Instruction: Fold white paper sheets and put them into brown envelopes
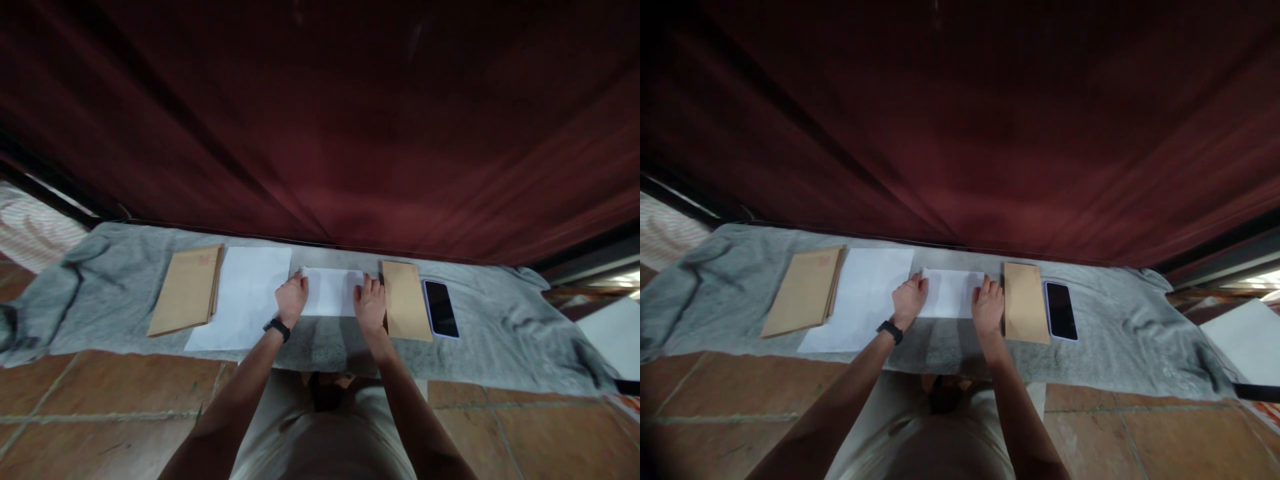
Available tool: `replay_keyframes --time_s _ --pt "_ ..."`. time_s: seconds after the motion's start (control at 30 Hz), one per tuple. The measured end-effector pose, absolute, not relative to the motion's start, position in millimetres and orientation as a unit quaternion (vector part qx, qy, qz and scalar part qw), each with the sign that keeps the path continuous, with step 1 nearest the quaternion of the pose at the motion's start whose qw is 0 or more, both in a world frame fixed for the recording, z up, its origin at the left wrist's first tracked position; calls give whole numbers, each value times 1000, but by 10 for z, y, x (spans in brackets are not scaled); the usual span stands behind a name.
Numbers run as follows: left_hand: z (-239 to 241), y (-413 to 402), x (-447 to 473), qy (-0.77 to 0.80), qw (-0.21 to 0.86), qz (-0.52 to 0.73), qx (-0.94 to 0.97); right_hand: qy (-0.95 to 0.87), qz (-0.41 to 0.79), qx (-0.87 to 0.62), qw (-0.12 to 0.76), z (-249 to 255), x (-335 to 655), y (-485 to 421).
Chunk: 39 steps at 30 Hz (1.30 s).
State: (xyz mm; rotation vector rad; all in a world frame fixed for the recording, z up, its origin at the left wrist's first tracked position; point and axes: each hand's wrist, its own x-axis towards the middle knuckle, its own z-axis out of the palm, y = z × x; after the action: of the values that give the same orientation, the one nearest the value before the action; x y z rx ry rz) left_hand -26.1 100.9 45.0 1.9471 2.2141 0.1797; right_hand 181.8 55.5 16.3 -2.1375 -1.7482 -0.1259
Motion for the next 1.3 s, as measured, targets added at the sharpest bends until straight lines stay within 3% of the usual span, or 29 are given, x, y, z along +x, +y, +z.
replay_keyframes --time_s 0.2,0.73,0.93,1.03,1.3 --pt "464 1026 -258 749 86 51 655 -719 -22 -648 250 50 1544 475" --pt "458 964 -281 761 98 110 632 -724 -16 -657 210 -161 1410 429" --pt "313 574 -155 610 1 217 763 -726 -15 -656 206 -163 1406 432" --pt "157 455 -31 529 24 194 825 -732 -14 -651 199 -138 1409 433" --pt "15 420 14 538 28 148 830 -723 -11 -665 186 -114 1507 351"
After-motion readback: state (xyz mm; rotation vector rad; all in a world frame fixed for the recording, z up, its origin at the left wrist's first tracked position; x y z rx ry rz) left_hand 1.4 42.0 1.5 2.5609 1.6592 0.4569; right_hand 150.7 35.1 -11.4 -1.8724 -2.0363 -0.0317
